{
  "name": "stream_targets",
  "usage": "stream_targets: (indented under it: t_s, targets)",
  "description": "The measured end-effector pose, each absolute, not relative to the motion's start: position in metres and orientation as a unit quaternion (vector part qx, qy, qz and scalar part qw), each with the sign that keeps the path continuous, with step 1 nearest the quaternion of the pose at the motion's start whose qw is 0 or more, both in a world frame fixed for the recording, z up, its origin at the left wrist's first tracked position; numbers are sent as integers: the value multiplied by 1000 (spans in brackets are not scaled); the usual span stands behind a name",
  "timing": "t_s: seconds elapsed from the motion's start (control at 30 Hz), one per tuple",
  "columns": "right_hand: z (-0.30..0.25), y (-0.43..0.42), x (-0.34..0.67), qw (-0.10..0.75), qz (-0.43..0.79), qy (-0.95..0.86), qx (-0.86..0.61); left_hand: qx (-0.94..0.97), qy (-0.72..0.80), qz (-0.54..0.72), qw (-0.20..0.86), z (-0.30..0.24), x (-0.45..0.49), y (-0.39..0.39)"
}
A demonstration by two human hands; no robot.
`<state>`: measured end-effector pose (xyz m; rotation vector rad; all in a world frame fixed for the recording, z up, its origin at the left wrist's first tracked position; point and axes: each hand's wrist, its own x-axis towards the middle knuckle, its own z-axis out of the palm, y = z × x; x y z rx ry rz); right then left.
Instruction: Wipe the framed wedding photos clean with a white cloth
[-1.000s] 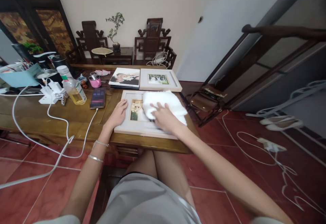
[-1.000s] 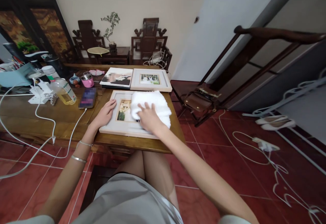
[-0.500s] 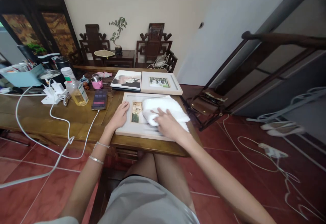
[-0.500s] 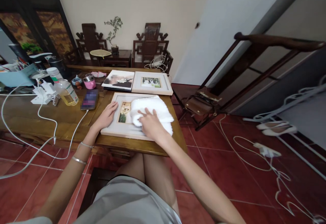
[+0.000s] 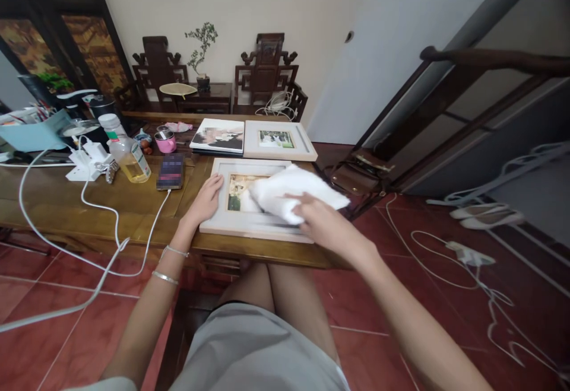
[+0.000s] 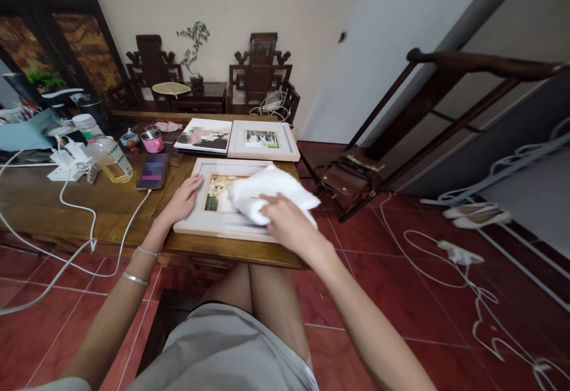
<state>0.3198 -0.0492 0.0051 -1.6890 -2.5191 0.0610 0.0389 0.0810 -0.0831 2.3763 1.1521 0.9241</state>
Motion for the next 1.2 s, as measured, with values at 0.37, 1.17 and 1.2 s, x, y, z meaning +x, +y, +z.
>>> stream_targets:
  t_s: [0.37,1.17,1.2]
  targets:
    - [-27,-18,331,86,-43,-815,-572,838,402,334,154,-87,38,84]
    - [-20,2,327,45,-39,-829,-556,830,415,344,146,-88,40,84]
    - [-15,-18,325,38,-35,-834,-549,829,416,344,145,-89,40,84]
